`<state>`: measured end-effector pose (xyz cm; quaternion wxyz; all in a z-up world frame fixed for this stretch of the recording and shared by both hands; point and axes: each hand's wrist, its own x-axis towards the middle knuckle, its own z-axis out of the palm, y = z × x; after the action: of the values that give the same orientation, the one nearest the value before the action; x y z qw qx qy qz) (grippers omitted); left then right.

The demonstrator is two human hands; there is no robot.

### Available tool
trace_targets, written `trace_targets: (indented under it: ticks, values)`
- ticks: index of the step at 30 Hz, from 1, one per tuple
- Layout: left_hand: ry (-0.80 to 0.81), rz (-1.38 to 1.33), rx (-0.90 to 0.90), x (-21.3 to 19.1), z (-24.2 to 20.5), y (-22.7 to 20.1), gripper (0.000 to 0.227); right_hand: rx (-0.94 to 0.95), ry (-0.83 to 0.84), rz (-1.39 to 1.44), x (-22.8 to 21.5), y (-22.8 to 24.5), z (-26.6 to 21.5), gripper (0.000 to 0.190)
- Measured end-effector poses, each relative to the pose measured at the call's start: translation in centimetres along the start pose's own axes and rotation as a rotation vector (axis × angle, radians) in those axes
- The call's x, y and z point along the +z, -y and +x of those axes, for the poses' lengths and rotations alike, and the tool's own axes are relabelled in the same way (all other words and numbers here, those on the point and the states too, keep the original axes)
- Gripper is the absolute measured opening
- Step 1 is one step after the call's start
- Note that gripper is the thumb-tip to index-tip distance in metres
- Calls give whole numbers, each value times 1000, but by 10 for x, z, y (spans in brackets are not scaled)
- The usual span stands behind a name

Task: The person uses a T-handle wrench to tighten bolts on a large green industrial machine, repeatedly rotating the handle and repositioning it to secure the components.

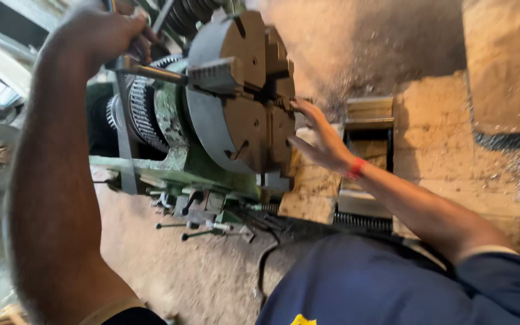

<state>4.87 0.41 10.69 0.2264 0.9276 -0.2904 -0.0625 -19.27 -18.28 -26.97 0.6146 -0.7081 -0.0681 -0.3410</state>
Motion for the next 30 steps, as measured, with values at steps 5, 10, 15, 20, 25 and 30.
trace_targets:
  ticks: [5, 10, 15, 20, 25, 30]
  values:
    - [-332, 332, 115, 6, -24, -19, 25, 310, 66, 106, -38, -13, -111, 37]
    - [-338, 339, 66, 14, -16, -37, 26, 465, 67, -89, -66, -24, -155, 32]
    - [-358, 250, -17, 9, -15, -29, 26, 485, 72, -3, -84, -35, -142, 30]
    - [-447, -42, 85, 41, -27, -44, 27, 506, 111, -16, -88, -40, -146, 31]
    - [-858, -566, 510, 93, -69, -40, 28, 421, 143, -48, -88, -56, -168, 30]
    - [-675, -1015, 285, 83, -64, 11, 28, 592, 267, -32, -96, -61, -176, 34]
